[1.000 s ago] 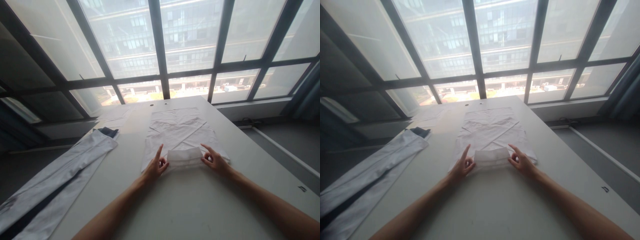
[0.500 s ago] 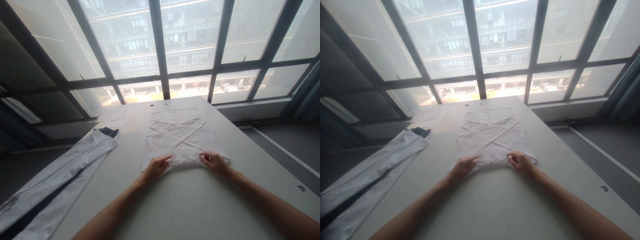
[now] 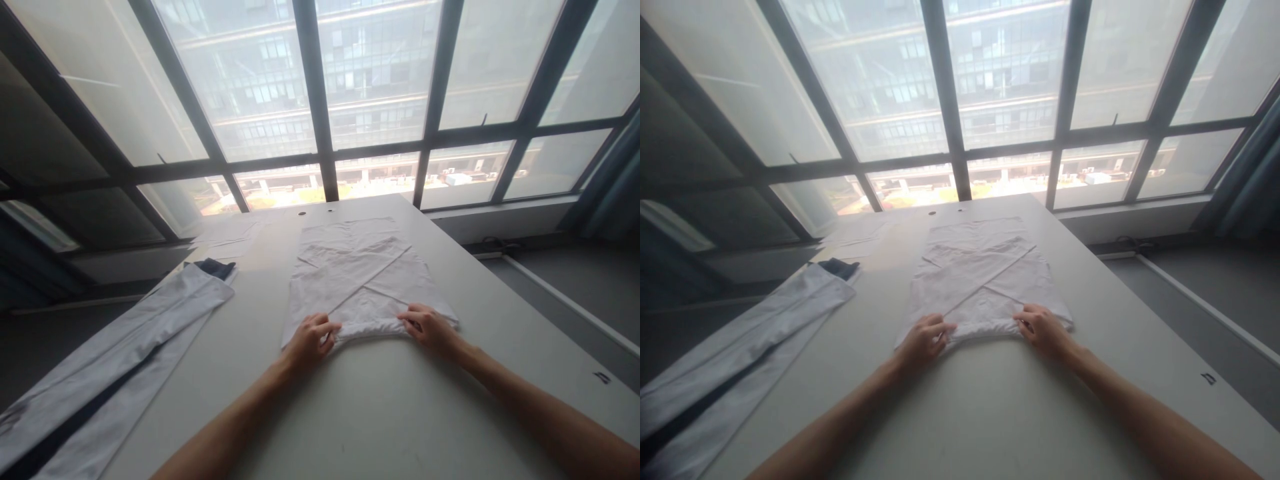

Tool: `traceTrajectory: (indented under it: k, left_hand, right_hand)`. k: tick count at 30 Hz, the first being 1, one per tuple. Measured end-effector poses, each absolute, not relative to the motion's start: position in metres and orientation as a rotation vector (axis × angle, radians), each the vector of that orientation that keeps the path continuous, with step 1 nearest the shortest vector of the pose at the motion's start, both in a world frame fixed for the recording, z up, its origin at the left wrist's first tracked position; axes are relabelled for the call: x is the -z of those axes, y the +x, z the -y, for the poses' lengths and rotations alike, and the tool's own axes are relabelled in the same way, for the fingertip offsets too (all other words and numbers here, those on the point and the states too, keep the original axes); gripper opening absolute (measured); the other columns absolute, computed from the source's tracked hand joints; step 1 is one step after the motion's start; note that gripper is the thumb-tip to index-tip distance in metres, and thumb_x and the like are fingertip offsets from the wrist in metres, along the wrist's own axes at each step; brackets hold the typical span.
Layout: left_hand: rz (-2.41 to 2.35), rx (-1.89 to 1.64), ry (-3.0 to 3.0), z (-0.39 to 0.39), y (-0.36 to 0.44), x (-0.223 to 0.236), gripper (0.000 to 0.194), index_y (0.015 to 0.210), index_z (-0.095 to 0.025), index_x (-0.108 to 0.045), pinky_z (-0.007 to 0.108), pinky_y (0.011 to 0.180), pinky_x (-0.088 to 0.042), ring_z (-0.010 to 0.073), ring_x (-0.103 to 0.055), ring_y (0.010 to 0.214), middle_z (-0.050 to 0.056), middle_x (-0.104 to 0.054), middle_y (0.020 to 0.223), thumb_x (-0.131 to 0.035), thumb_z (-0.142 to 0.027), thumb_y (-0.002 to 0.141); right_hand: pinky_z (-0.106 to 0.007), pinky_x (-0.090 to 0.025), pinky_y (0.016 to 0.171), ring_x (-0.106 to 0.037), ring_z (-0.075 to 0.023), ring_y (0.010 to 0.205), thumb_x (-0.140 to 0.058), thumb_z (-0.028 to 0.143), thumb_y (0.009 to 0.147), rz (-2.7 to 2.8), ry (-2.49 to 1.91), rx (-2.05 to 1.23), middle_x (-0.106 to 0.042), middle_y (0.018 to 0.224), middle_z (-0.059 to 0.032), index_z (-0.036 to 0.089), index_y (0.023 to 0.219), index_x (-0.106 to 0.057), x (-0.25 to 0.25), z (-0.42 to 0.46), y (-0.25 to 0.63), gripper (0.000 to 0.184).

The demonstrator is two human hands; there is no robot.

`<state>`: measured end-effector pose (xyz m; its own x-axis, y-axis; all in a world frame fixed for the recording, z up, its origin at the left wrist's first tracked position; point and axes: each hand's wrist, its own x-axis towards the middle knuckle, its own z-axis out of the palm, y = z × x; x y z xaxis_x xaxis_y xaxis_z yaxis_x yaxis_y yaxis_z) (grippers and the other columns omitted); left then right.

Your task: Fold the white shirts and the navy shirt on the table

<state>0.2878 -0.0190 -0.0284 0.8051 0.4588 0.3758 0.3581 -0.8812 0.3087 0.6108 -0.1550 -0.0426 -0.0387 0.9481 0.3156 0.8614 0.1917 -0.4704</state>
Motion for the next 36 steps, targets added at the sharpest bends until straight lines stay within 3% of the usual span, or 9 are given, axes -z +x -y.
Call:
traceTrajectory:
  k: [5,8,10,14,19,24,32,36]
  left_hand:
    - [-0.494,-0.833,2.789,0.024,0.289,0.018,0.042,0.136,-0.021,-0.059,0.04,0.1,-0.049,0.0229,-0.059,0.117,0.011,-0.066,0.124,-0.041,-0.011,0.099]
    - [-0.342,-0.635,2.869,0.029,0.292,0.016,0.047,0.15,-0.024,-0.046,0.043,0.117,-0.037,0.0222,-0.041,0.144,0.008,-0.052,0.15,-0.037,-0.016,0.104]
    - [-0.29,-0.417,2.94,0.03,0.292,0.019,0.051,0.157,-0.025,-0.034,0.047,0.123,-0.027,0.0244,-0.027,0.152,0.007,-0.037,0.161,-0.039,-0.026,0.106]
    - [-0.308,-0.115,2.981,0.028,0.291,0.025,0.064,0.162,-0.03,-0.019,0.051,0.125,-0.018,0.029,-0.014,0.155,0.005,-0.022,0.167,-0.04,-0.05,0.106]
    - [-0.341,-0.066,2.944,0.027,0.29,0.024,0.065,0.162,-0.032,-0.019,0.052,0.124,-0.017,0.0302,-0.013,0.154,0.005,-0.019,0.167,-0.04,-0.055,0.104]
    - [-0.353,-0.118,2.926,0.028,0.29,0.023,0.066,0.161,-0.032,-0.025,0.052,0.123,-0.02,0.0325,-0.015,0.154,0.006,-0.02,0.167,-0.045,-0.055,0.103]
    - [-0.368,-0.169,2.952,0.031,0.291,0.02,0.063,0.16,-0.031,-0.029,0.052,0.123,-0.024,0.0324,-0.02,0.153,0.006,-0.025,0.166,-0.048,-0.05,0.102]
    - [-0.283,-0.25,3.003,0.038,0.293,0.013,0.067,0.161,-0.028,-0.024,0.053,0.125,-0.018,0.0295,-0.015,0.155,0.007,-0.023,0.167,-0.051,-0.043,0.102]
  right_hand:
    - [-0.04,-0.053,0.087,-0.064,-0.0246,0.096,-0.045,0.019,0.098,1.873,-1.519,0.071,-0.069,0.1,-0.0106,0.018,0.115,-0.07,0.034,0.158,0.606,0.03]
    - [-0.041,-0.051,0.098,-0.06,-0.0244,0.116,-0.042,0.015,0.098,1.956,-1.432,0.062,-0.066,0.122,-0.0123,0.021,0.13,-0.062,0.03,0.162,0.592,0.038]
    - [-0.045,-0.043,0.112,-0.048,-0.0254,0.137,-0.043,0.017,0.099,2.091,-1.443,0.022,-0.055,0.145,-0.013,0.022,0.146,-0.049,0.032,0.165,0.582,0.048]
    - [-0.056,-0.024,0.122,-0.02,-0.0304,0.153,-0.048,0.04,0.101,2.347,-1.6,-0.057,-0.028,0.165,-0.0157,0.018,0.162,-0.021,0.047,0.165,0.573,0.07]
    - [-0.058,-0.017,0.123,-0.011,-0.0311,0.155,-0.042,0.059,0.1,2.339,-1.81,-0.083,-0.014,0.167,-0.0177,0.015,0.163,-0.01,0.063,0.166,0.579,0.083]
    - [-0.059,-0.017,0.122,-0.017,-0.0328,0.153,-0.041,0.061,0.099,2.29,-1.86,-0.126,-0.019,0.165,-0.0204,0.012,0.162,-0.016,0.059,0.172,0.583,0.083]
    - [-0.061,-0.023,0.12,-0.04,-0.0293,0.146,-0.03,0.049,0.106,2.125,-1.847,-0.138,-0.047,0.153,-0.0161,0.018,0.149,-0.049,0.033,0.17,0.588,0.056]
    - [-0.054,-0.027,0.121,-0.035,-0.0279,0.148,-0.034,0.045,0.106,2.08,-1.743,-0.025,-0.046,0.154,-0.0171,0.013,0.15,-0.046,0.029,0.168,0.577,0.056]
